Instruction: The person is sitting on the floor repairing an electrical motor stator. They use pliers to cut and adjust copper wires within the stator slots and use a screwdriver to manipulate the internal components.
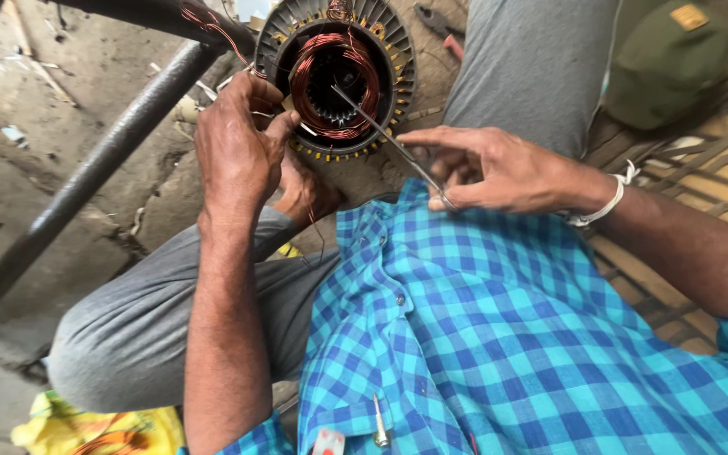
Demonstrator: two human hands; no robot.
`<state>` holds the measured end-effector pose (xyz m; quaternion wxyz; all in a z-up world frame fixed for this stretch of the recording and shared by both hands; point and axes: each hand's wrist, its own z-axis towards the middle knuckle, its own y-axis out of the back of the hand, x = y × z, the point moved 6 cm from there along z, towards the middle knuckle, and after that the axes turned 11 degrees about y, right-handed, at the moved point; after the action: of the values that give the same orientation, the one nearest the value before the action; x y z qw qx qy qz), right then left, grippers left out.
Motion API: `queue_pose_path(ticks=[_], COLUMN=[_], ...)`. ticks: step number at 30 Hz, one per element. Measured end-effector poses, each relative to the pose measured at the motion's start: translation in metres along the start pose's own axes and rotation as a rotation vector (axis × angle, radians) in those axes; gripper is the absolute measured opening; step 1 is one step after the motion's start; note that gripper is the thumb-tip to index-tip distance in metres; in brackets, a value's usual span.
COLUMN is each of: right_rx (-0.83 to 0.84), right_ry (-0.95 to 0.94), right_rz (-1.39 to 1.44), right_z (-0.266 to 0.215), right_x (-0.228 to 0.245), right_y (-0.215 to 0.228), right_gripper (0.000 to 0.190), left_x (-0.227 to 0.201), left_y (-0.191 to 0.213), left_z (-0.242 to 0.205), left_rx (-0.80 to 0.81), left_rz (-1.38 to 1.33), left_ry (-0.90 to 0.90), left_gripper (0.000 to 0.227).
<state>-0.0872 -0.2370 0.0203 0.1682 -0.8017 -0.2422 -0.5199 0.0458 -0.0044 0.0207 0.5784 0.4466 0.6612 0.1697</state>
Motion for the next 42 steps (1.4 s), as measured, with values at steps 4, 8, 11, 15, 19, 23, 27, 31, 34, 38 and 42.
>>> queue_pose_path(ticks=[4, 8, 11, 15, 19, 23, 27, 31, 34, 38, 42], right_rx=[0.075, 0.146, 0.161, 0.150, 0.167, 0.151, 0.115, 0.049, 0.029, 0.014, 0.014], right_ry=[-0.066, -0.089, -0.129, -0.144, -0.112, -0.127, -0.143, -0.156, -0.178, -0.119, -0.058], right_rz=[0.472, 0.581, 0.528, 0.516, 0.508, 0.494, 0.540, 0.568, 0.529, 0.494, 0.530], right_z=[0.005, 0.015, 0.020, 0.025, 0.025, 0.027, 0.032, 0.039, 0.044, 0.046, 0.045], right_x=[-0.013, -0.017, -0.016, -0.010, -0.009, -0.015, -0.016, -0.010, -0.006, -0.001, 0.005], right_y=[-0.016, -0.025, -0.027, -0.030, -0.033, -0.032, -0.034, -0.043, -0.053, -0.062, -0.065], right_gripper=[0.085, 0.087, 0.088, 0.088, 0.089, 0.088, 0.085, 0.083, 0.083, 0.072, 0.068], left_x=[0.000, 0.003, 0.006, 0.009, 0.015, 0.016, 0.018, 0.019, 0.019, 0.019, 0.017], left_y=[0.000, -0.002, -0.003, -0.004, -0.007, -0.009, -0.010, -0.011, -0.011, -0.011, -0.010], left_z=[-0.002, -0.001, 0.001, 0.001, 0.002, 0.002, 0.003, 0.002, 0.003, 0.003, 0.004], left_rx=[0.021, 0.044, 0.040, 0.019, -0.002, 0.001, -0.006, 0.002, -0.002, 0.001, -0.003], left_rz=[-0.035, -0.061, -0.060, -0.091, -0.083, -0.091, -0.077, -0.081, -0.061, -0.073, -0.069], left_ry=[0.040, 0.175, 0.227, 0.270, 0.329, 0.339, 0.353, 0.361, 0.367, 0.360, 0.343], left_gripper=[0.027, 0.023, 0.020, 0.020, 0.021, 0.023, 0.024, 0.023, 0.022, 0.021, 0.022])
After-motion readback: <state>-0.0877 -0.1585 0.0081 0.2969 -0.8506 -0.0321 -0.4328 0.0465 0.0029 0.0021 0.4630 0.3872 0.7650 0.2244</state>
